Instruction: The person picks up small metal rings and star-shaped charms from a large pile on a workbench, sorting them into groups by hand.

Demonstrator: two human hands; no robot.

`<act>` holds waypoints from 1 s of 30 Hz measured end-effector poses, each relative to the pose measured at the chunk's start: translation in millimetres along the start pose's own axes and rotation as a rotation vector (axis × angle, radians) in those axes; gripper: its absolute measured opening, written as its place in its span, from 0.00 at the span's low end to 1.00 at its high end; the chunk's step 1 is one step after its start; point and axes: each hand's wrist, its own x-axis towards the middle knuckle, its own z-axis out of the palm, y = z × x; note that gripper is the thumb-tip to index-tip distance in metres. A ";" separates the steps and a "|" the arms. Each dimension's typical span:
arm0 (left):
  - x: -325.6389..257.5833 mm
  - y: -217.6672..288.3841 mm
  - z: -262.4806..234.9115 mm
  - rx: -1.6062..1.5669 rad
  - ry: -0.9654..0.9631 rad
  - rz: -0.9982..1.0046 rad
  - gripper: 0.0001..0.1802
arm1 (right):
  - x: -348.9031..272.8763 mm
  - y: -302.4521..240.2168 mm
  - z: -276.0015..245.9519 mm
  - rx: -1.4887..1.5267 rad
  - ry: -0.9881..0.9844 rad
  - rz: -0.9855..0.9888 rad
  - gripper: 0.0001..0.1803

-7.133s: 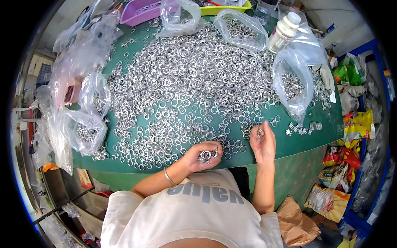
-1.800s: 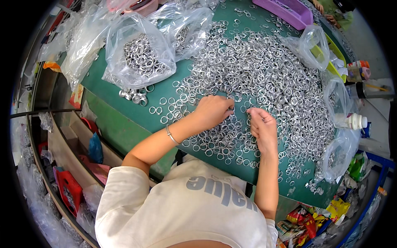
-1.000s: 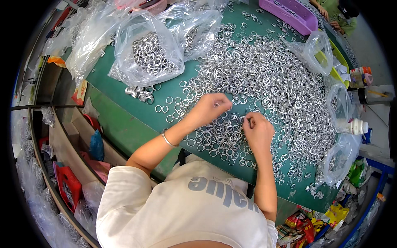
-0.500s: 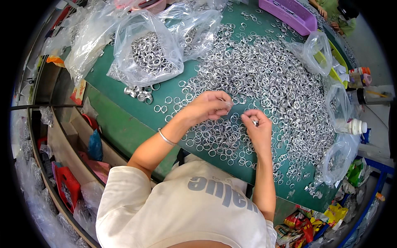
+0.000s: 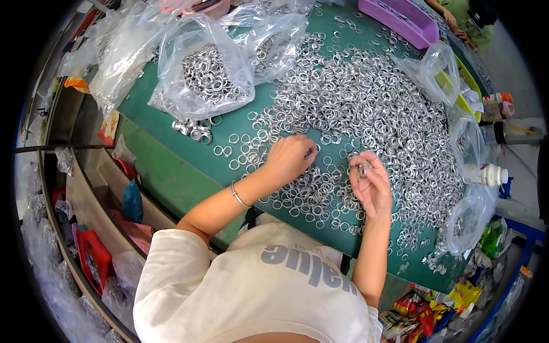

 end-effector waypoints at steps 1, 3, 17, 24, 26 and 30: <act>2.9 -0.6 -0.9 -0.164 -0.044 -0.022 0.09 | -2.8 -2.7 4.8 0.053 0.112 -0.009 0.12; 9.6 -4.6 -6.7 -0.493 -0.133 -0.067 0.08 | -4.3 4.1 -16.1 0.214 0.047 -0.046 0.11; 10.0 3.1 -21.3 -0.813 -0.175 -0.385 0.09 | -10.3 15.1 5.1 -1.758 0.218 -0.370 0.08; 11.7 10.0 -12.3 0.079 -0.092 -0.035 0.12 | -12.2 14.4 10.8 -1.744 0.119 -0.330 0.06; 11.7 4.5 -7.1 0.069 -0.061 -0.002 0.11 | -10.6 18.5 8.2 -1.781 0.079 -0.375 0.05; 14.1 -6.6 -3.6 -0.555 -0.020 0.031 0.07 | -13.2 7.8 -2.4 -1.364 0.054 -0.335 0.03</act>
